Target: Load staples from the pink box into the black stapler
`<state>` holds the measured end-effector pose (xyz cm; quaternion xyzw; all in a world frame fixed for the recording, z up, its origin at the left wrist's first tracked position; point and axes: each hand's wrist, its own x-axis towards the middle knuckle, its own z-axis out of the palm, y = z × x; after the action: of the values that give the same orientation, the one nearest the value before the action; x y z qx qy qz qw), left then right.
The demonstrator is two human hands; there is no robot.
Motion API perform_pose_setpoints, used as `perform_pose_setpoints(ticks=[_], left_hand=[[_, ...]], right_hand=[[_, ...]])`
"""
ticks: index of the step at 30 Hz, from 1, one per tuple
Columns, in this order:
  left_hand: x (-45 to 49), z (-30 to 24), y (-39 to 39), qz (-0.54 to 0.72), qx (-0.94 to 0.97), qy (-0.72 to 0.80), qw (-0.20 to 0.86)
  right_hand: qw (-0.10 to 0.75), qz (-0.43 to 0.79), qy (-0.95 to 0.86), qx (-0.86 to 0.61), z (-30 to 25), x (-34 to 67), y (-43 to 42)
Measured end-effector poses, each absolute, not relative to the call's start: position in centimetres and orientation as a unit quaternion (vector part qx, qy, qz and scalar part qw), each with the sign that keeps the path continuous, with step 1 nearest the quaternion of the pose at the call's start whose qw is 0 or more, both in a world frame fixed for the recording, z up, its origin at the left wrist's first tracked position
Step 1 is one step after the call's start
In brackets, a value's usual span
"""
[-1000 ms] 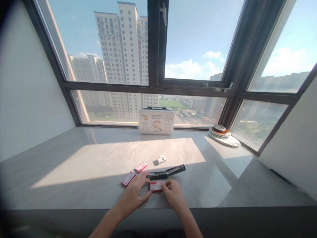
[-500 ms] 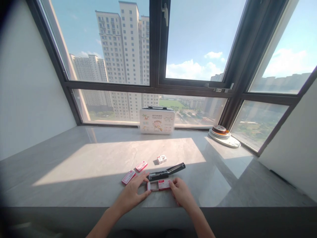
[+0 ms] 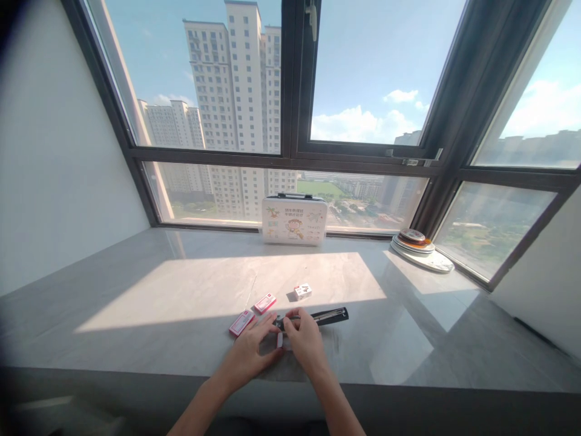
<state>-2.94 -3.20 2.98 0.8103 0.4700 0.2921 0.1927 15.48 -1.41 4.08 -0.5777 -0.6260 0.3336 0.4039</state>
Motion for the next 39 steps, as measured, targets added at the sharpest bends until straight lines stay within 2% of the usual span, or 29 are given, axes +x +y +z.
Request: perform_pose_setpoints(ticks=[6, 9, 13, 27, 30, 34, 36, 39], left_hand=[[-3.0, 3.1, -3.3, 0.300, 0.800, 0.474, 0.211], [-3.1, 3.0, -3.2, 0.300, 0.795, 0.481, 0.216], [-3.1, 2.9, -3.2, 0.308, 0.798, 0.473, 0.212], [-3.3, 3.8, -3.9, 0.328, 0.786, 0.471, 0.229], [-3.2, 4.3, -4.2, 0.350, 0.779, 0.481, 0.200], [-2.6, 4.7, -4.4, 0.333, 0.774, 0.518, 0.145], [-1.8, 4.7, -4.3, 0.298, 0.785, 0.528, 0.126], [-0.5, 4.6, -4.0, 0.270, 0.797, 0.531, 0.102]], right_hand=[[0.386, 0.234, -0.711, -0.539, 6.2, 15.1, -1.3], [0.311, 0.188, -0.770, -0.524, 7.6, 16.2, -2.1], [0.209, 0.185, -0.803, -0.527, 8.1, 17.7, -3.5], [0.205, 0.188, -0.799, -0.534, 8.5, 18.4, -4.3], [0.222, 0.164, -0.757, -0.593, 7.3, 20.4, -4.2], [0.159, 0.137, -0.705, -0.677, 5.4, 23.5, -3.9], [0.145, 0.137, -0.704, -0.681, 4.8, 23.7, -3.7], [0.169, 0.147, -0.716, -0.661, 4.7, 22.2, -3.6]])
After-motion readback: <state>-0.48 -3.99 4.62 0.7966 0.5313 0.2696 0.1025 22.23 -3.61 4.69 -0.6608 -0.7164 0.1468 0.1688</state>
